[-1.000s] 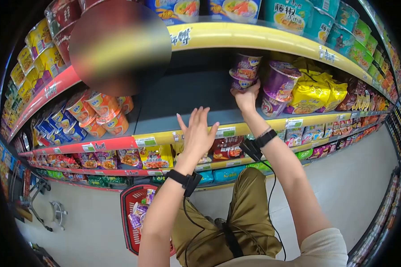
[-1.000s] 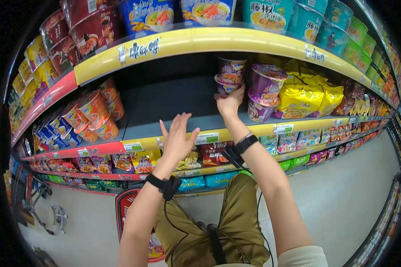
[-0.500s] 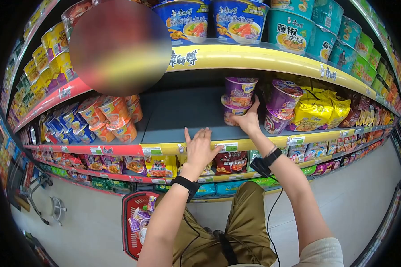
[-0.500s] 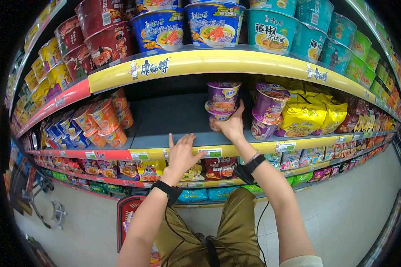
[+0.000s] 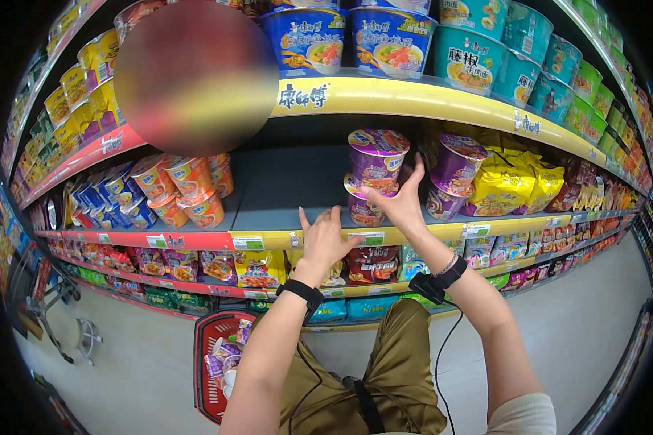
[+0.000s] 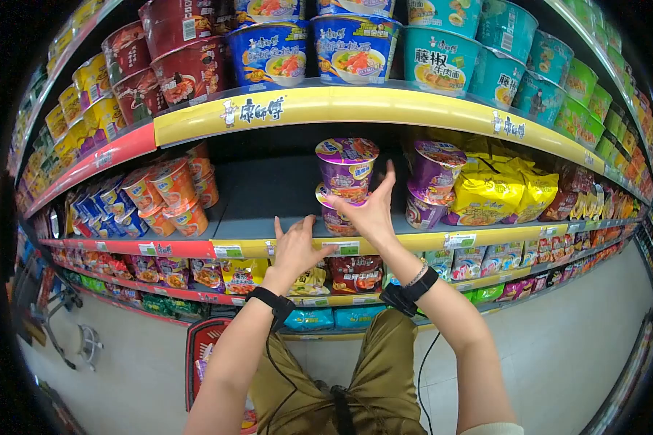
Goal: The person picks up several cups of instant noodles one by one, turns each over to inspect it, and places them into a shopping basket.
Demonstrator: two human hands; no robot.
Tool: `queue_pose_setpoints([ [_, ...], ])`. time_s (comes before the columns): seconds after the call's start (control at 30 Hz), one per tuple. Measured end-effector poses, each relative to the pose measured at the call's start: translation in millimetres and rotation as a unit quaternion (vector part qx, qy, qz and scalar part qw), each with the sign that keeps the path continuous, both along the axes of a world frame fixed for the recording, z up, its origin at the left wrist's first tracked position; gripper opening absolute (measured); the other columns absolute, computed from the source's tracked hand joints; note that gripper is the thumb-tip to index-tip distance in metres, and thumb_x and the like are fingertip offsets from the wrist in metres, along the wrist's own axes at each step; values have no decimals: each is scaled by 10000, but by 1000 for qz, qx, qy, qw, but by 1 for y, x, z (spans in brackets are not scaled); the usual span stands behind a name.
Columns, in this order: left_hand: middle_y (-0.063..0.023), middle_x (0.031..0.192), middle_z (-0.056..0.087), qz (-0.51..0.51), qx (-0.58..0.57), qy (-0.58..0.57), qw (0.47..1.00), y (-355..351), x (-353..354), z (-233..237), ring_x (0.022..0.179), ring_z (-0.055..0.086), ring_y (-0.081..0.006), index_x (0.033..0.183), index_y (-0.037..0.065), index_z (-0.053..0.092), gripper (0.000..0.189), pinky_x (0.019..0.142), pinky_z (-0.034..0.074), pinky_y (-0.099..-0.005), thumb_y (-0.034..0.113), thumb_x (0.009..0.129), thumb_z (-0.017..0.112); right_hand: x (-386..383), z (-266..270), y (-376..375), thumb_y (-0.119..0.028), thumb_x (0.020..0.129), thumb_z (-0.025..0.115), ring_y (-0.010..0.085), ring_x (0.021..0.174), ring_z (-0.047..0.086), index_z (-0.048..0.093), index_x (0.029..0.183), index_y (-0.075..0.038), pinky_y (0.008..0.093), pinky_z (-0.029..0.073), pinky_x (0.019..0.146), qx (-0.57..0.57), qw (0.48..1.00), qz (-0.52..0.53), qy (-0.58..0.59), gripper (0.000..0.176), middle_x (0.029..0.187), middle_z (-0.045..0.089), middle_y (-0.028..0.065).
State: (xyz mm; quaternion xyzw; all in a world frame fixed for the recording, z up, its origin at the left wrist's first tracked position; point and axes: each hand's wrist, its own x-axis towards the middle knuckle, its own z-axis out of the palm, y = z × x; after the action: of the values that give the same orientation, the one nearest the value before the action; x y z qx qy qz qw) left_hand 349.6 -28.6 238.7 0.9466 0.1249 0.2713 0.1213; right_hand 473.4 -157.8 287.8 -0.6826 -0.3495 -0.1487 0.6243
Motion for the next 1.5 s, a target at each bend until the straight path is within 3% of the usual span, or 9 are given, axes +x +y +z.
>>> queue_pose_setpoints([
  [0.1, -189, 1171, 629, 4, -13, 32, 999, -2, -3, 5, 1169, 566, -285, 1338, -21, 413, 904, 1098, 12, -661, 521, 699, 753, -12, 37, -1, -269, 626, 882, 376, 1232, 453, -46, 1470, -50, 430, 414, 1017, 59, 996, 42, -42, 1274, 1371, 297, 320],
  [0.27, -211, 1386, 435, 6, -13, -70, 997, -23, -28, 7, 1360, 333, -337, 1455, -3, 196, 1076, 1096, -49, -657, 483, 689, 775, -21, 46, 0, -145, 664, 841, 275, 1179, 511, 362, 1351, -46, 380, 443, 995, 51, 991, -7, -126, 843, 1298, 462, 168],
  [0.37, -206, 1513, 221, -37, -87, -214, 972, -39, -58, 10, 1425, 174, -370, 1476, 10, 115, 1148, 1121, -49, -610, 387, 659, 827, -76, 48, -16, -135, 782, 770, 170, 1130, 534, 383, 1309, -52, 327, 460, 959, 156, 965, 178, 115, 659, 1236, 496, 109],
  [0.5, -226, 1504, 220, -73, -236, -358, 900, -67, -108, -4, 1408, 199, -395, 1456, 6, 130, 1145, 1150, 89, -548, 297, 631, 868, -134, 20, -35, -309, 932, 620, 177, 1127, 563, 416, 1303, -77, 365, 469, 967, 165, 776, 400, 459, 483, 1222, 558, 75],
  [0.63, -214, 1513, 192, -86, -240, -377, 891, -76, -152, -14, 1368, 305, -339, 1452, 19, 129, 1152, 1120, 291, -450, 183, 604, 891, -177, -19, -40, -563, 968, 399, 192, 1153, 569, 454, 1347, -111, 379, 485, 953, 69, 617, 478, 621, 593, 1282, 570, 77],
  [0.9, -189, 1397, 351, 15, -303, -328, 895, -89, -209, -14, 1291, 367, -335, 1394, -10, 289, 1034, 1082, 312, -452, 195, 582, 896, -214, -95, -50, -574, 998, 259, 155, 904, 640, 550, 1197, -82, 280, 512, 797, -110, 769, 408, 479, 605, 970, 670, 84],
  [1.23, -206, 1399, 340, -7, -368, -246, 897, -98, -225, -13, 1278, 389, -319, 1389, -3, 263, 1026, 1049, 340, -419, 215, 607, 892, -217, -94, -69, -435, 882, 639, 174, 1251, 456, 278, 1462, -22, 336, 361, 1049, 59, 757, 440, 480, 798, 1384, 462, 92],
  [1.4, -160, 1389, 347, -74, -391, -209, 893, -106, -233, -21, 1267, 404, -274, 1431, 27, 220, 1011, 1058, 328, -391, 187, 658, 852, -203, -90, -64, -425, 1013, 413, 120, 1093, 568, 534, 1267, 11, 299, 443, 953, 109, 756, 323, 558, 519, 1190, 615, 72],
  [1.5, -149, 1357, 370, -43, -360, -199, 911, -110, -234, -19, 1213, 430, -254, 1429, 28, 252, 959, 1023, 346, -370, 147, 670, 827, -195, -110, -62, -510, 993, 388, 164, 1155, 551, 466, 1338, -14, 329, 444, 976, 42, 743, 346, 572, 609, 1255, 576, 80],
])
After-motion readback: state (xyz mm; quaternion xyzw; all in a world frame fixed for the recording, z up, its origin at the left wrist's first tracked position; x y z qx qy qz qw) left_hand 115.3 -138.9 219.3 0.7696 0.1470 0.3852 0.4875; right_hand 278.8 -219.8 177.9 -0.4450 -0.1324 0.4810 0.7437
